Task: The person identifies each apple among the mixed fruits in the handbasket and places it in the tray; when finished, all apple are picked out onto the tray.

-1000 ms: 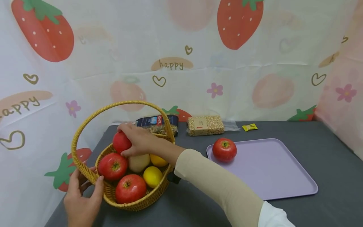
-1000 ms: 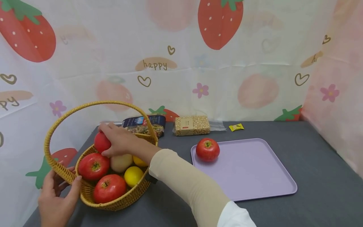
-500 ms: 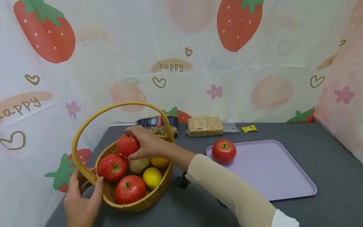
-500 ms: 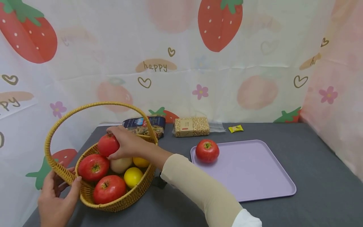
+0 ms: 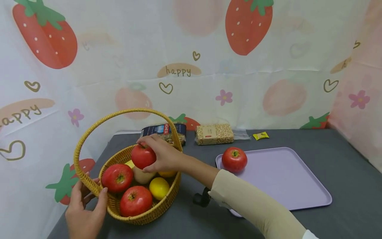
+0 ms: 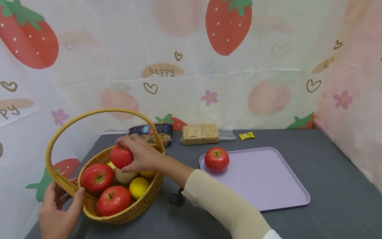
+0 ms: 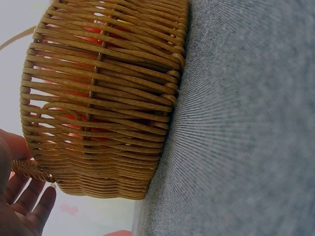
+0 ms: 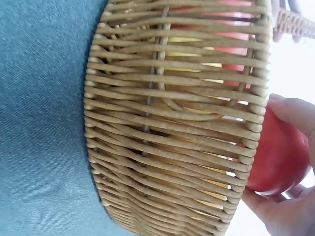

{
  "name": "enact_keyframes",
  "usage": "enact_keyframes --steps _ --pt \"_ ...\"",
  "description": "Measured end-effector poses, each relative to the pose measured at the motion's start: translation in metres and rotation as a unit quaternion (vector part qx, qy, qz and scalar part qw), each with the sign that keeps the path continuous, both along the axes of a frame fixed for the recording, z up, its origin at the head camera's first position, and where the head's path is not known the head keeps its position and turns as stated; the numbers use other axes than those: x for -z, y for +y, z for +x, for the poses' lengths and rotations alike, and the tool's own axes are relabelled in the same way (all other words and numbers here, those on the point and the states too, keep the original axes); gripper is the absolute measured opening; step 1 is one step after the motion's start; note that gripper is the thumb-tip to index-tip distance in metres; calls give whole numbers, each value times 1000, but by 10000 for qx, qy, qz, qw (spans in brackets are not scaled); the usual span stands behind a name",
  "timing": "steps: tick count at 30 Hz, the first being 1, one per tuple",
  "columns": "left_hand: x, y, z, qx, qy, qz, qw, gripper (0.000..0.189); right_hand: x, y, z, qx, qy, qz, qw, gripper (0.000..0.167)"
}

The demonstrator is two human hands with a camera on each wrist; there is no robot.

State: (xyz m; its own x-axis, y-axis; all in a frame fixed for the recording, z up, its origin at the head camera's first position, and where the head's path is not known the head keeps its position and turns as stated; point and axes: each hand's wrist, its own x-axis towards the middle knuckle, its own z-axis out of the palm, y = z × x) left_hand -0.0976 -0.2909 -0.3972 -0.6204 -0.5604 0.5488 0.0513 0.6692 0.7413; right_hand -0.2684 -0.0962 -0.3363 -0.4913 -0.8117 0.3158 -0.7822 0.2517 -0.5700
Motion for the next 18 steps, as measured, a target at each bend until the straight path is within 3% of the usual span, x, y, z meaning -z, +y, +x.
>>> enact_keyframes --steps 18 --pt "1 -1 0 -6 -122 2 9999 62 3 40 21 209 -437 -815 9955 82"
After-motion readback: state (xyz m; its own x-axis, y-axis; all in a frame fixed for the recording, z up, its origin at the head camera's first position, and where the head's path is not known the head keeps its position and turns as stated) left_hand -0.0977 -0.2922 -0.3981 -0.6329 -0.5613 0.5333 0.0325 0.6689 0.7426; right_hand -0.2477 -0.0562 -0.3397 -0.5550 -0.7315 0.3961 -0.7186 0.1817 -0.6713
